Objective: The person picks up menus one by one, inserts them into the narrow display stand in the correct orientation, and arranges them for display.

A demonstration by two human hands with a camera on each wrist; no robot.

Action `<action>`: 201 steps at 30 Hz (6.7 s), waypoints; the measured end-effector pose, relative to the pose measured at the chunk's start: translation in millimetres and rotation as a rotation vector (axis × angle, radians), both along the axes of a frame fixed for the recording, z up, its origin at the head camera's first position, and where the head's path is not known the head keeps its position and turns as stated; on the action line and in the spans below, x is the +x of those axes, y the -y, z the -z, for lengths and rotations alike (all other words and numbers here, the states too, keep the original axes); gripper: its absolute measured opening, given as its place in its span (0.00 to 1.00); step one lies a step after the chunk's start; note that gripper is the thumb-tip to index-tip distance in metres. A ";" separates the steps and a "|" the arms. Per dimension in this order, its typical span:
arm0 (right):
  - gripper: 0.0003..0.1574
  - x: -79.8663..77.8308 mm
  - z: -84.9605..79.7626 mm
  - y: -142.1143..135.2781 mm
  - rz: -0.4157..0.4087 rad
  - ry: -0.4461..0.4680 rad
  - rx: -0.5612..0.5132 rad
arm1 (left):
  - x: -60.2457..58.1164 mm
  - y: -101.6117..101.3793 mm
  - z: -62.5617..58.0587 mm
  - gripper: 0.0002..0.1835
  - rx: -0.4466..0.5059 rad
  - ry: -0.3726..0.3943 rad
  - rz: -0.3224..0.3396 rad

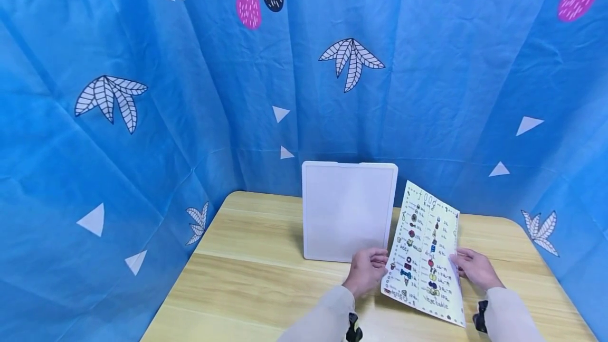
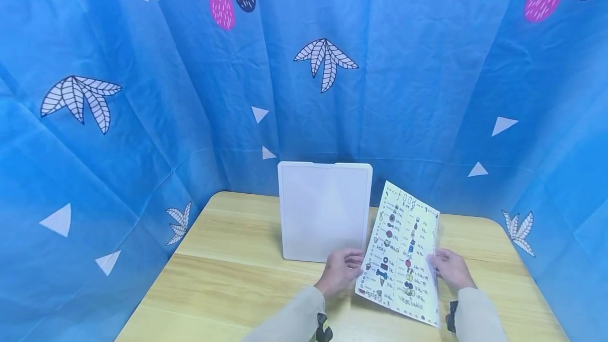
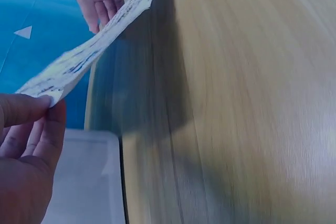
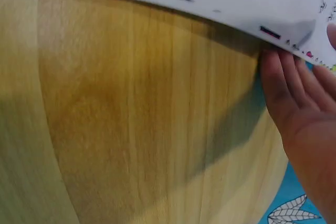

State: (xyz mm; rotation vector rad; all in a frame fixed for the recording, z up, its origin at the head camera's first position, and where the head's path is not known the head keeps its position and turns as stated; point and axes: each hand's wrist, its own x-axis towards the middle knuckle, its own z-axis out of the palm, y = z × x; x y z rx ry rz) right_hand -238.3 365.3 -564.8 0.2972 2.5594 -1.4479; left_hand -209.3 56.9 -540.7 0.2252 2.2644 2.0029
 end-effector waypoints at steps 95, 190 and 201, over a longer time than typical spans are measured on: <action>0.06 -21.7 -169.5 -28.0 -0.039 -0.409 -0.387 | -38.6 65.5 -53.6 0.06 -0.103 -0.094 -0.023; 0.30 -40.8 -208.1 74.1 -0.254 -0.404 -0.088 | -87.3 127.8 -143.5 0.09 -0.042 -0.087 -0.204; 0.28 -41.4 -201.6 90.7 -0.326 -0.384 -0.192 | -94.9 134.8 -155.3 0.09 -0.030 -0.136 -0.256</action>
